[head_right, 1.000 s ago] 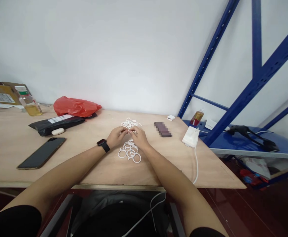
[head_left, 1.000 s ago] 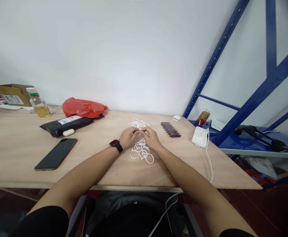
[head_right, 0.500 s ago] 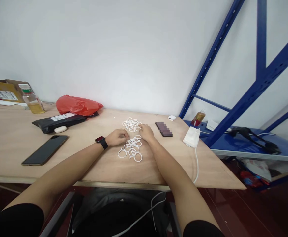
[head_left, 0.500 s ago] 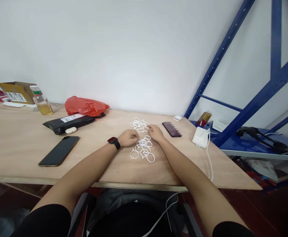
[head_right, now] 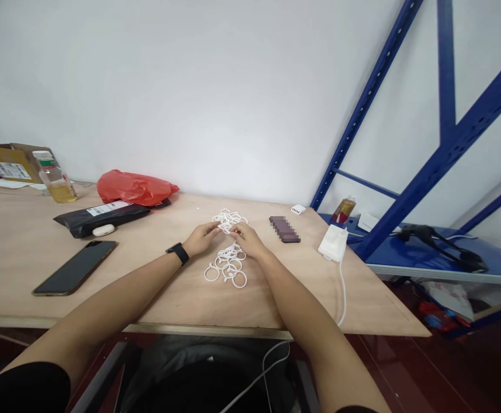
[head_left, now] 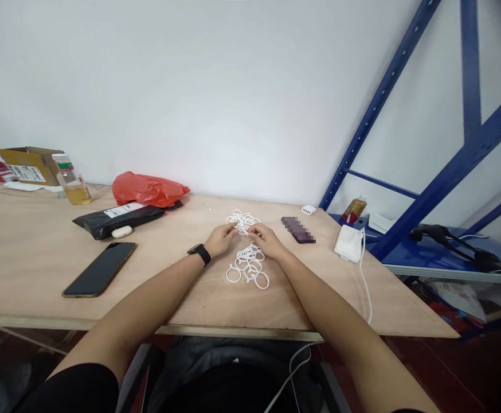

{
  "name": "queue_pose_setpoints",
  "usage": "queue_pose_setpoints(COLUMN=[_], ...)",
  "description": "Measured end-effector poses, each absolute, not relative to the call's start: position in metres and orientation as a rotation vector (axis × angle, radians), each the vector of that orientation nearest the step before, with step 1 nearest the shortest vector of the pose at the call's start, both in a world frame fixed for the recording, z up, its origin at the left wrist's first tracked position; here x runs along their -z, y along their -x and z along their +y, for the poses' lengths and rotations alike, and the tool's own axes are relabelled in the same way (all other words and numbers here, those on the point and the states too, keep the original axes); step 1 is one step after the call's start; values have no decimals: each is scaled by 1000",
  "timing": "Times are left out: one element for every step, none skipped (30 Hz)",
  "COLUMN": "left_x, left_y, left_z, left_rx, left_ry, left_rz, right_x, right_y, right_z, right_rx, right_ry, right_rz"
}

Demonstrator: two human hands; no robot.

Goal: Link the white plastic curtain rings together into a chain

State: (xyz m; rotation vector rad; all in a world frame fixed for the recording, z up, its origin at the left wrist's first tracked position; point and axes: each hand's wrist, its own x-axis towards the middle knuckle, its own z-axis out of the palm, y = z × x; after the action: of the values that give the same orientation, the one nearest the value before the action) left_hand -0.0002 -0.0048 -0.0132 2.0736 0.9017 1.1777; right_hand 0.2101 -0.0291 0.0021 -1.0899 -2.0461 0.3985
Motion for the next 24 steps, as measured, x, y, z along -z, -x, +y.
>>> queue_pose_setpoints(left_x=[13, 13, 13, 13, 13, 13, 12, 12, 11, 11, 10, 10, 9, 9, 9, 10, 11, 12, 13, 14, 14, 15, 16, 16], left_y=[0, 0, 0, 1, 1, 2, 2, 3, 3, 4, 4, 4, 4, 4, 4, 4, 4, 3, 3, 2, 2, 1, 1, 1], left_z=[-4, -3, -2, -2, -1, -1, -1, -1, 0, 0, 0, 0, 0, 1, 1, 1, 1, 1, 1, 1, 1, 0, 0, -1], left_rx=[-1182, -1188, -1196, -1211, -1229, -1243, -1249, -1250, -1248, -1247, -1246, -1245, -1242, -1235, -1225, -1213, -1199, -1187, -1180, -1178, -1179, -1180, -1180, -1178], left_ry=[-2038, -1998, -1959, -1925, -1900, -1890, -1894, -1905, -1915, -1922, -1924, -1922, -1918, -1913, -1910, -1909, -1912, -1919, -1929, -1941, -1953, -1964, -1973, -1978], left_rz=[864, 837, 827, 834, 849, 861, 866, 865, 863, 863, 864, 863, 858, 848, 834, 821, 813, 814, 823, 839, 854, 867, 873, 874], right_x=[-3, -3, -3, -3, -2, -2, -2, -1, -1, -1, -1, 0, 0, 0, 0, 0, 0, 0, -1, -2, -2, -3, -4, -5], right_y=[-206, -202, -199, -197, -196, -195, -194, -194, -194, -194, -194, -194, -193, -193, -193, -194, -194, -194, -194, -195, -195, -194, -194, -193], right_z=[-32, -35, -36, -38, -38, -39, -38, -38, -37, -37, -36, -36, -35, -35, -35, -35, -36, -36, -36, -36, -36, -37, -37, -37], right_rx=[-452, -483, -506, -519, -525, -527, -527, -525, -522, -519, -514, -506, -492, -475, -457, -438, -419, -402, -387, -372, -356, -338, -321, -305], right_ry=[1090, 1081, 1075, 1068, 1057, 1048, 1042, 1037, 1033, 1029, 1026, 1025, 1026, 1030, 1035, 1041, 1044, 1045, 1041, 1035, 1028, 1022, 1016, 1011], right_rz=[-2037, -2039, -2041, -2045, -2048, -2046, -2035, -2017, -1997, -1980, -1969, -1968, -1975, -1984, -1990, -1994, -1995, -1995, -1997, -2001, -2007, -2013, -2018, -2022])
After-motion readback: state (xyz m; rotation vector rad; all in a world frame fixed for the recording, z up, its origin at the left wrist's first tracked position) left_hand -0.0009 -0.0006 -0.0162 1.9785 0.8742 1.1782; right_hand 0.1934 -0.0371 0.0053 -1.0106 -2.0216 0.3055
